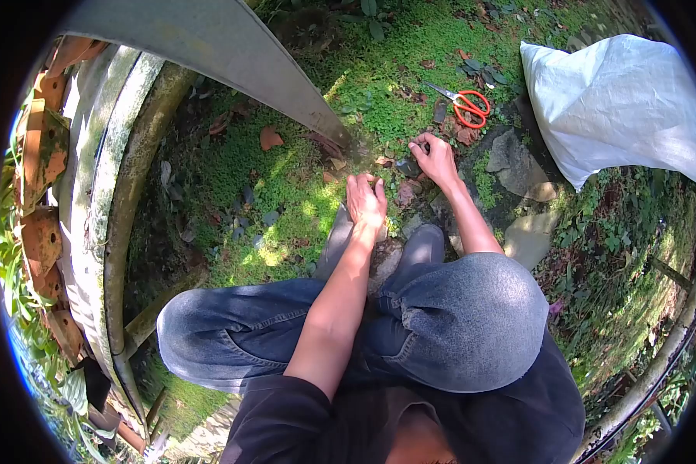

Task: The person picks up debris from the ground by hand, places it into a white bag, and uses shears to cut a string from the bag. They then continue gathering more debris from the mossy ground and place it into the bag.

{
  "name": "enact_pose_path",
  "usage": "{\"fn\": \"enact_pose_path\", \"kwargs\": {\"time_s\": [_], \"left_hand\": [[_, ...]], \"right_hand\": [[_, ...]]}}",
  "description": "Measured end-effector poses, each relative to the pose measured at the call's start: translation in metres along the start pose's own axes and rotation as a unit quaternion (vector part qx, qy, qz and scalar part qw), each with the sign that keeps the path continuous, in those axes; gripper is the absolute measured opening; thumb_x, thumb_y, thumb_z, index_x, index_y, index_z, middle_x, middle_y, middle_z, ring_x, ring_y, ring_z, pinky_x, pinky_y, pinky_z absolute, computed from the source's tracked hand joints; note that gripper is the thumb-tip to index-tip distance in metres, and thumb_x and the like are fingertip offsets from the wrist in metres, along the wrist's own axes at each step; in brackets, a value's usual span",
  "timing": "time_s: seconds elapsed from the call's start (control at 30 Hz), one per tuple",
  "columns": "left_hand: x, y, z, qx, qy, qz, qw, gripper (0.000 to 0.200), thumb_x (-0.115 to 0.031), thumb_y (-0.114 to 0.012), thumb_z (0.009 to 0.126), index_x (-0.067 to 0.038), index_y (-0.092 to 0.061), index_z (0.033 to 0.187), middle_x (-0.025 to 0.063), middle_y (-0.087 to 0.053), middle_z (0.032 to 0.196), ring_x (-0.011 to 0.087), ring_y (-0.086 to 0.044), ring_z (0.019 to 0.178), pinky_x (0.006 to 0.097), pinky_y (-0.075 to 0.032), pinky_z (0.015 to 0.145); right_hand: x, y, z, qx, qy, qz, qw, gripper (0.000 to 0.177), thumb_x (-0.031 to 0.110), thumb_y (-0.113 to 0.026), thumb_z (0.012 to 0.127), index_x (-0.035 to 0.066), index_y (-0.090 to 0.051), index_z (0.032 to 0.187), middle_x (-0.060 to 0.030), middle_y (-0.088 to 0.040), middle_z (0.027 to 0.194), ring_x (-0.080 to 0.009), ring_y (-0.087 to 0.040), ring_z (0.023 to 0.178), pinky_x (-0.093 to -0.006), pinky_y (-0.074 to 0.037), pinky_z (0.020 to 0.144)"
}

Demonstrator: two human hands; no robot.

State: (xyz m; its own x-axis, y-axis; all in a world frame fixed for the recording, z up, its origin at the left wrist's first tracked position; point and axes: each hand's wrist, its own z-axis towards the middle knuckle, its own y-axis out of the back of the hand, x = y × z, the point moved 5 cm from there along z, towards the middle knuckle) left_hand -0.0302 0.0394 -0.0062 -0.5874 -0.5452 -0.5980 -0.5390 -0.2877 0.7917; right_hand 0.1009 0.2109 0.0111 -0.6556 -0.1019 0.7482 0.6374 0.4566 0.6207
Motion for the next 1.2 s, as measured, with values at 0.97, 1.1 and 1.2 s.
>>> {"fn": "enact_pose_path", "kwargs": {"time_s": [0.97, 1.1, 1.2], "left_hand": [[0.046, -0.008, 0.036, 0.058, 0.298, -0.702, 0.645, 0.028, -0.026, -0.041, 0.097, -0.003, -0.054, 0.106, 0.0005, -0.041, 0.066, 0.0100, -0.034, 0.051, 0.0249, -0.029, 0.044], [0.042, -0.001, 0.041, 0.043, 0.288, -0.706, 0.645, 0.022, -0.028, -0.042, 0.097, -0.007, -0.050, 0.096, 0.0002, -0.041, 0.065, 0.0101, -0.033, 0.051, 0.0253, -0.028, 0.045], [0.040, 0.001, 0.046, 0.045, 0.272, -0.709, 0.649, 0.021, -0.028, -0.043, 0.097, -0.009, -0.050, 0.092, -0.0001, -0.041, 0.065, 0.0099, -0.033, 0.051, 0.0253, -0.028, 0.046]], "right_hand": [[0.015, -0.057, -0.081, 0.057, 0.117, -0.187, 0.974, 0.032, 0.019, -0.073, 0.082, 0.000, -0.067, 0.108, -0.0192, -0.069, 0.094, -0.0368, -0.067, 0.087, -0.0443, -0.054, 0.078], [0.013, -0.060, -0.086, 0.010, 0.126, -0.113, 0.985, 0.035, 0.017, -0.072, 0.083, -0.002, -0.065, 0.111, -0.0196, -0.068, 0.092, -0.0373, -0.067, 0.086, -0.0448, -0.053, 0.076], [0.012, -0.057, -0.080, 0.022, 0.089, -0.046, 0.995, 0.031, 0.017, -0.072, 0.082, 0.000, -0.067, 0.107, -0.0173, -0.065, 0.086, -0.0342, -0.066, 0.082, -0.0455, -0.051, 0.073]]}}
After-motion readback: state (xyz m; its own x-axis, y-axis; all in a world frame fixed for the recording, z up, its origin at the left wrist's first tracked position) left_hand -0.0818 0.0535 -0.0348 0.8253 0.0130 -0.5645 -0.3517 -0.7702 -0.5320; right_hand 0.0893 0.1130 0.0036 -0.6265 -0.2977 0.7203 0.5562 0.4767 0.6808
